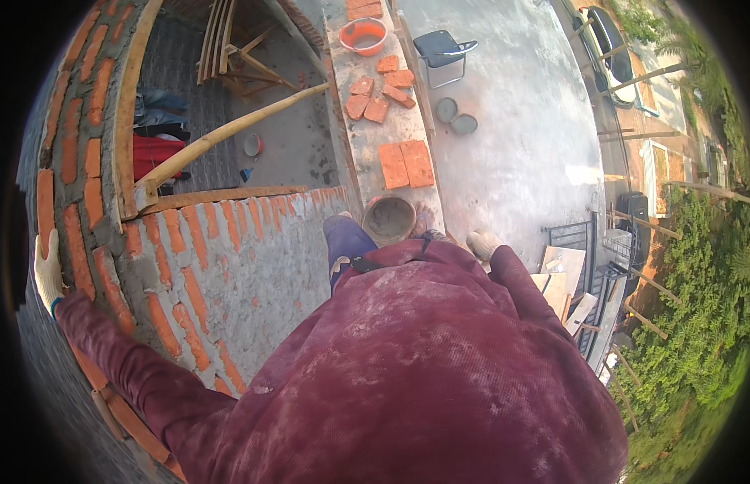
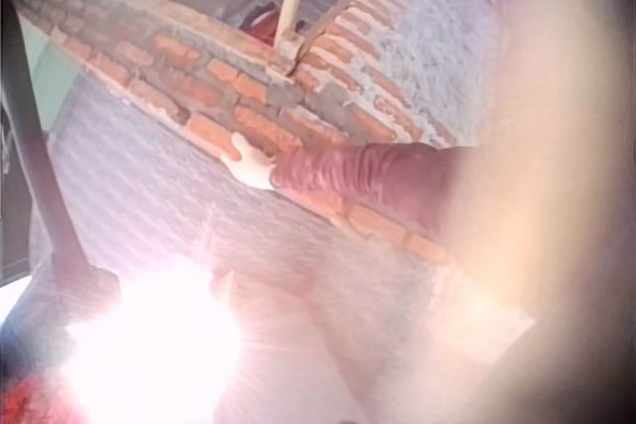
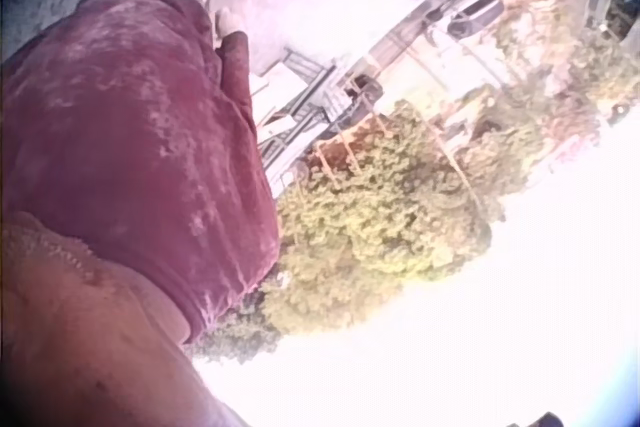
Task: The person lays red bricks onto a wall using a trowel to apply mortar, taps each brick into place, and scrapes away excess mortar. They also use a tape measure to check alignment and adjust a guide string during the process.
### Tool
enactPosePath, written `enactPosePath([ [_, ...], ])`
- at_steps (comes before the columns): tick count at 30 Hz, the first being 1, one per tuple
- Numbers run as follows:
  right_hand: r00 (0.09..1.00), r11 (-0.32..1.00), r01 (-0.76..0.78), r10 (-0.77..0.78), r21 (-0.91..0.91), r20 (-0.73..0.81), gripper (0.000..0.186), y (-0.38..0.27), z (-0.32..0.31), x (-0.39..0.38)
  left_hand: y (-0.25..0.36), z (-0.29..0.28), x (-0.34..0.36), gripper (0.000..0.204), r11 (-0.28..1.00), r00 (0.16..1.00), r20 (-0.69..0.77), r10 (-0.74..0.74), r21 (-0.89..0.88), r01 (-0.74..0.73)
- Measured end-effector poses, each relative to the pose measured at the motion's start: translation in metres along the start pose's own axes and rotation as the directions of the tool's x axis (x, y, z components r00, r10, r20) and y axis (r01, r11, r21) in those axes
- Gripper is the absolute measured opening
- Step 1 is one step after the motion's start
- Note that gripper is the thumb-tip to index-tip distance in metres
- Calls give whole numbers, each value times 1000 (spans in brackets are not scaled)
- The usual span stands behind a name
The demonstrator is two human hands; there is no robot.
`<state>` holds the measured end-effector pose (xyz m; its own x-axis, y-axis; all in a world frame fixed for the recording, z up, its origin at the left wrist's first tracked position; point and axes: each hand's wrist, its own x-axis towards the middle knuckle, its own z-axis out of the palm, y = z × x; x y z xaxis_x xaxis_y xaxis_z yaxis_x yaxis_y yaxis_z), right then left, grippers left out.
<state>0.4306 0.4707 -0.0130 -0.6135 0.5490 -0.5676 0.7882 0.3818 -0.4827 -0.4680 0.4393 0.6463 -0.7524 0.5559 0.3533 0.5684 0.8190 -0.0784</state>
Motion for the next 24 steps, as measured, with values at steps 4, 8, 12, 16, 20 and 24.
enactPosePath([
  [4,998,1000,-26,26,2,56,14,13,-7,-5,4,2,-7,83,998,999,20,-44,-43,45],
  [8,996,998,27,-21,-60,87,20,34,-14,5,14,1,-12,80,998,998,-16,-64,-8,64],
  [12,999,1000,4,-4,7,52,24,15,-52,39,10,4,-16,79,993,993,-51,-103,48,106],
  [16,995,947,-15,47,322,-92,26,47,-39,104,33,-12,-29,73,995,995,-80,-52,75,58],
  [20,999,997,-1,-2,-73,-38,18,24,-112,165,42,-6,-42,66,996,993,-77,-92,-24,91],
  [24,999,998,-20,18,-59,-34,17,4,-170,214,71,-15,-59,56,968,989,-48,-142,-215,129],
])
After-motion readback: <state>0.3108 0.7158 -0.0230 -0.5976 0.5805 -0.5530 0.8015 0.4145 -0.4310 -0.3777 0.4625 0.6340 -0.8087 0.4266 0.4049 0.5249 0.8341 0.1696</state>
